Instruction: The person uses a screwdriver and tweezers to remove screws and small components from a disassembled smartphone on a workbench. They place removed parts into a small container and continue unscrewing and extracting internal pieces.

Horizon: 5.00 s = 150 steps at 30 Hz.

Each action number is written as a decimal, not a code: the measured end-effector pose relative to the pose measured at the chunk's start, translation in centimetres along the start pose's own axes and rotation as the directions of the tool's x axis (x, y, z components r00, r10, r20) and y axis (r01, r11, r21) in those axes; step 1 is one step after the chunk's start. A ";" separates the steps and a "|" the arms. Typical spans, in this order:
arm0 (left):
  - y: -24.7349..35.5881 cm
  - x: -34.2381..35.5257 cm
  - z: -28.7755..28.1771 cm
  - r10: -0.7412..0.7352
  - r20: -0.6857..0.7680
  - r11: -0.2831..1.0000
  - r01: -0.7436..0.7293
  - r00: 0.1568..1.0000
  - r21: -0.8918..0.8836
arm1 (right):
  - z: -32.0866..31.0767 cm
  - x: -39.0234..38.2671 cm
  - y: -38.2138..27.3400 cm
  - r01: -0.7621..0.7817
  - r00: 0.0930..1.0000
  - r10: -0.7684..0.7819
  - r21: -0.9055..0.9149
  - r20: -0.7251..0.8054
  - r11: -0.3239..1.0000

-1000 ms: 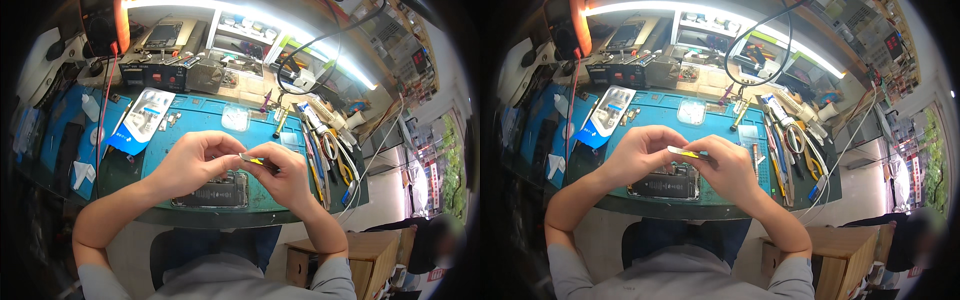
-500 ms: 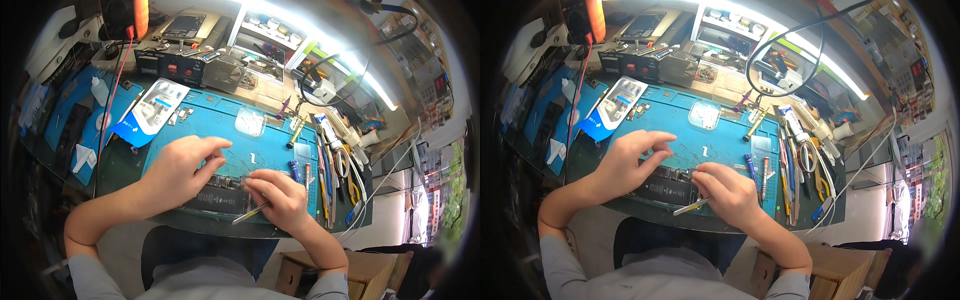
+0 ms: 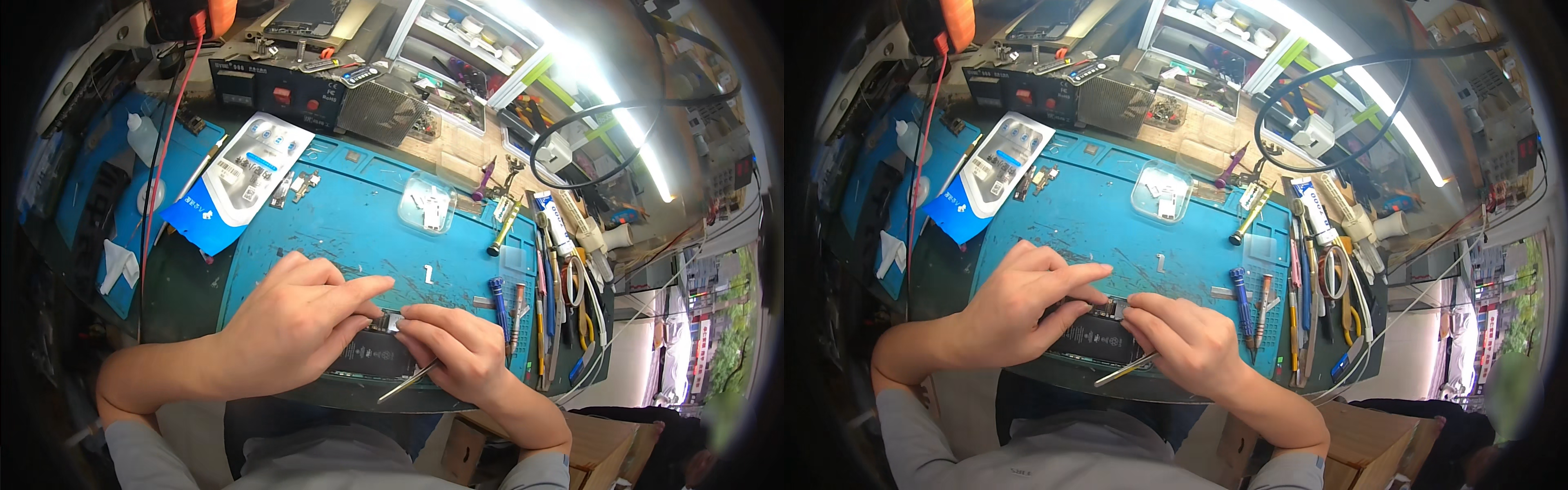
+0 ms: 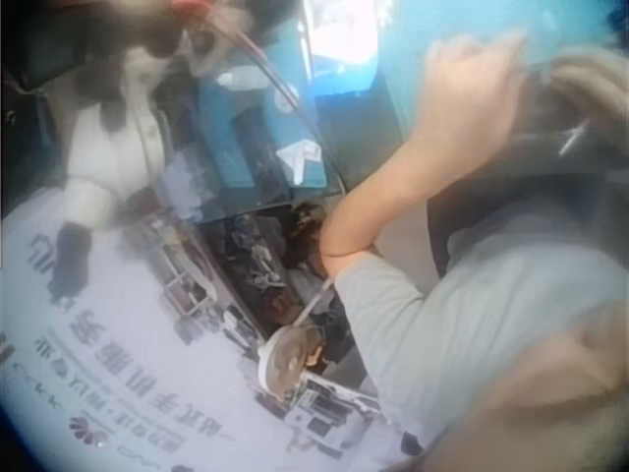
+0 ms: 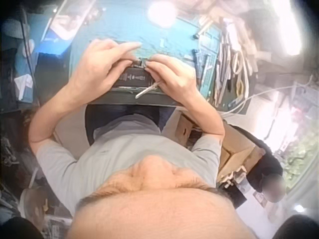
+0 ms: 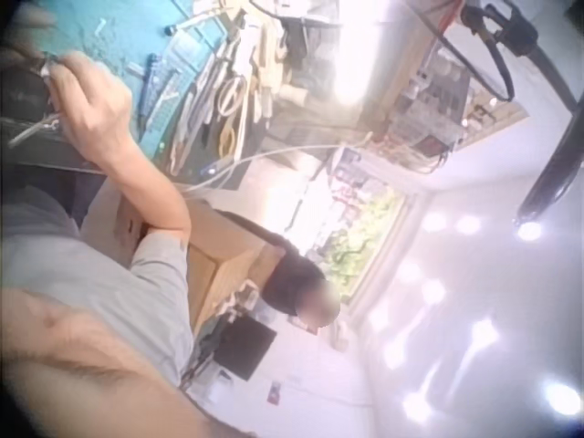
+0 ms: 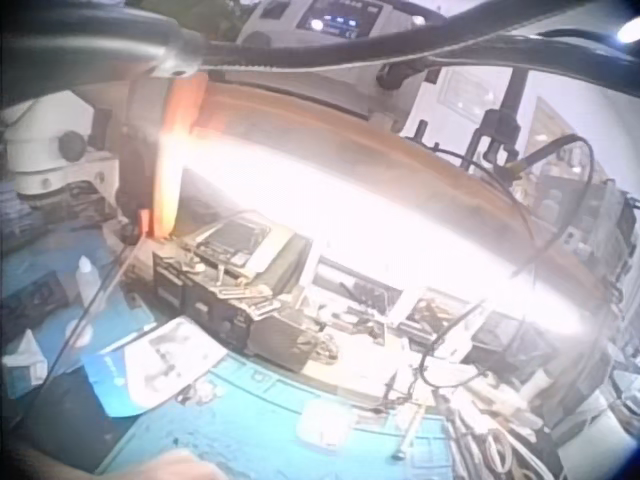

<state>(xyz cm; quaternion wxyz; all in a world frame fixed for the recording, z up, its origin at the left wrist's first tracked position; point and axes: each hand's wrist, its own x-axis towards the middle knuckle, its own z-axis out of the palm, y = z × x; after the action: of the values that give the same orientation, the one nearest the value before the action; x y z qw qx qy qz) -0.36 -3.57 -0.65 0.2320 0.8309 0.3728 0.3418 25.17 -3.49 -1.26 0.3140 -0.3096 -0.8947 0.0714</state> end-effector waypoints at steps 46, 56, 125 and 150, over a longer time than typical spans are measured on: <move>4.0 -3.4 3.6 0.075 -0.048 0.762 -0.026 0.996 0.647 | -1.7 -2.7 0.3 0.019 0.981 -0.004 -0.077 0.193 0.997; 4.0 -3.2 3.5 0.055 0.063 0.718 -0.083 0.996 0.692 | -2.0 -2.3 0.0 -0.021 0.971 0.043 -0.094 0.235 0.995; 5.7 0.0 2.4 0.100 0.094 0.839 -0.135 0.991 0.528 | -8.8 -7.1 1.6 -0.618 0.735 0.674 -0.485 -0.077 0.619; 1.3 5.9 2.1 -0.023 0.298 0.983 -0.032 0.954 0.179 | -14.5 -8.6 1.5 -0.854 0.518 0.855 -0.075 -0.022 0.515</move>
<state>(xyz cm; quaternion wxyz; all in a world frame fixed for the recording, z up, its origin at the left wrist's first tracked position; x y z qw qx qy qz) 4.69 -0.09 1.14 0.2081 0.8914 0.3614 0.1775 40.01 -8.41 5.33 0.2188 -0.7199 -0.6323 0.1848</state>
